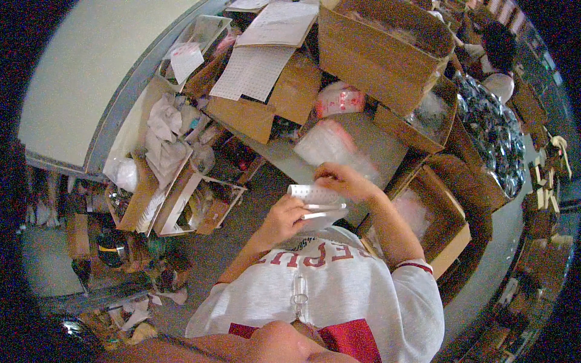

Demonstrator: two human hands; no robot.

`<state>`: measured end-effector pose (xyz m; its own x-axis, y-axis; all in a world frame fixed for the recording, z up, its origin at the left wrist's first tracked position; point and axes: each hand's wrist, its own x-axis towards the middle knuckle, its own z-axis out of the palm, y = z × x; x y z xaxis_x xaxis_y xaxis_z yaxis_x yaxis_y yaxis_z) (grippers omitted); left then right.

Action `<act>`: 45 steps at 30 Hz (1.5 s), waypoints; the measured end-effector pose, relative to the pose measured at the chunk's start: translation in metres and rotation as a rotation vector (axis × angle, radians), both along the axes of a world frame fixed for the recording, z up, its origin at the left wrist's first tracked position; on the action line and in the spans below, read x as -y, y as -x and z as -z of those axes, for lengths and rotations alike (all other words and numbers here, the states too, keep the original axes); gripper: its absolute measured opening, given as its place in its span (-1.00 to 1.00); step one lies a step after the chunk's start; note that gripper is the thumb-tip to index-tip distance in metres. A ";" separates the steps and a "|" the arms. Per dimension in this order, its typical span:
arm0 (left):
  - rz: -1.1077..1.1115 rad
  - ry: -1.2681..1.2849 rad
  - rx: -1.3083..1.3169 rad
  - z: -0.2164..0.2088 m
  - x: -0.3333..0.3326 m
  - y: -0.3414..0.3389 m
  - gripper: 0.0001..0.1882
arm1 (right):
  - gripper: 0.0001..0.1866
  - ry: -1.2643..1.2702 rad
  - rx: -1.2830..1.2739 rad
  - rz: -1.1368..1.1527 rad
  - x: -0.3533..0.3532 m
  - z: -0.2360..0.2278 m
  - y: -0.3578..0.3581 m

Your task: The person folds sheets of stickers and handles plastic packages on a work table by hand.

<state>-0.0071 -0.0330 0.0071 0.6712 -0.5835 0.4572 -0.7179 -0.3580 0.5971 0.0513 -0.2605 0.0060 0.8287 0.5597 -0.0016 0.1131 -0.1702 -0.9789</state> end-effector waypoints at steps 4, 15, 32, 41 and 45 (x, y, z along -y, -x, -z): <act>0.037 -0.071 0.065 -0.004 0.001 -0.001 -0.82 | -0.80 0.162 0.194 -0.137 -0.016 -0.041 -0.001; 0.105 -0.098 0.155 -0.016 0.008 -0.005 -0.88 | -0.84 0.248 0.321 -0.198 -0.024 -0.059 0.002; -0.016 -0.051 -0.024 0.005 -0.009 -0.004 -0.81 | -0.62 1.216 0.044 0.255 0.077 0.123 -0.016; -0.041 -0.031 -0.032 0.006 -0.009 -0.006 -0.83 | -0.47 1.292 -0.005 0.545 0.104 0.128 -0.003; -0.039 -0.031 -0.025 0.001 -0.009 -0.008 -0.82 | -0.66 1.105 -0.088 0.479 0.118 0.128 -0.009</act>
<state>0.0004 -0.0238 0.0066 0.7044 -0.5705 0.4223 -0.6883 -0.4039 0.6026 0.0600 -0.3788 -0.1221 0.9247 -0.1439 -0.3524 -0.2507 -0.9269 -0.2794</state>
